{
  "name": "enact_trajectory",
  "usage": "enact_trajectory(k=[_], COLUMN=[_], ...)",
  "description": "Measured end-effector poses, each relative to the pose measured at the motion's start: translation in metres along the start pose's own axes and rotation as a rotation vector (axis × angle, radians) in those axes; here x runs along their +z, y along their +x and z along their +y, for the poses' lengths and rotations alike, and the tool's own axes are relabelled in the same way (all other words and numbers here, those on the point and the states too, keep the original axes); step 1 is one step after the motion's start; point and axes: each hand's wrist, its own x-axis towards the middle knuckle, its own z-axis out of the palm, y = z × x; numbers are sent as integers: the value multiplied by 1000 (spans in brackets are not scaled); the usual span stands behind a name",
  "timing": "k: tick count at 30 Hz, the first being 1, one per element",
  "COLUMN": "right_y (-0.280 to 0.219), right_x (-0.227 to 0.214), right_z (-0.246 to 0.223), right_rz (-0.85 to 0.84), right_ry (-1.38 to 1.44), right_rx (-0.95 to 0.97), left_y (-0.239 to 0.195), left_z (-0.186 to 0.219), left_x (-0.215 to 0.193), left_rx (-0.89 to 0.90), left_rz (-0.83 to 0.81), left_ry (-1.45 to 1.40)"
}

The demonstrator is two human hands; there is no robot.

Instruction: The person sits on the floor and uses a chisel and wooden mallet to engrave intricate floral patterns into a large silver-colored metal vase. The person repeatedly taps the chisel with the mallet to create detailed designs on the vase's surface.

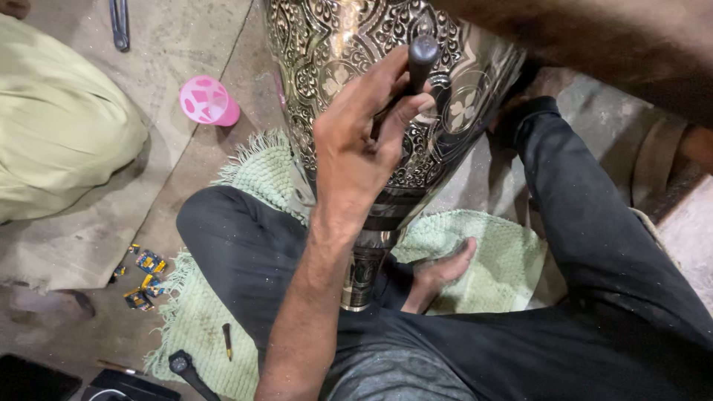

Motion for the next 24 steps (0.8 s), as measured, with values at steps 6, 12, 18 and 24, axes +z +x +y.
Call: enact_trajectory(k=[6,12,18,24], right_y=[-7,-17,-30,-39], right_x=[3,11,17,21], right_z=[7,14,30,50], right_rz=[-3,4,1,18], right_ry=[10,32,60,77], right_rx=[8,27,46,52], left_y=[-10,-12,-14,-22], left_z=[-1,3,7,9], left_x=[11,12,15,20], left_rx=[-12,-26,-36,-49], left_rz=[90,150,161,218], left_ry=[-167,-48,-125,-1])
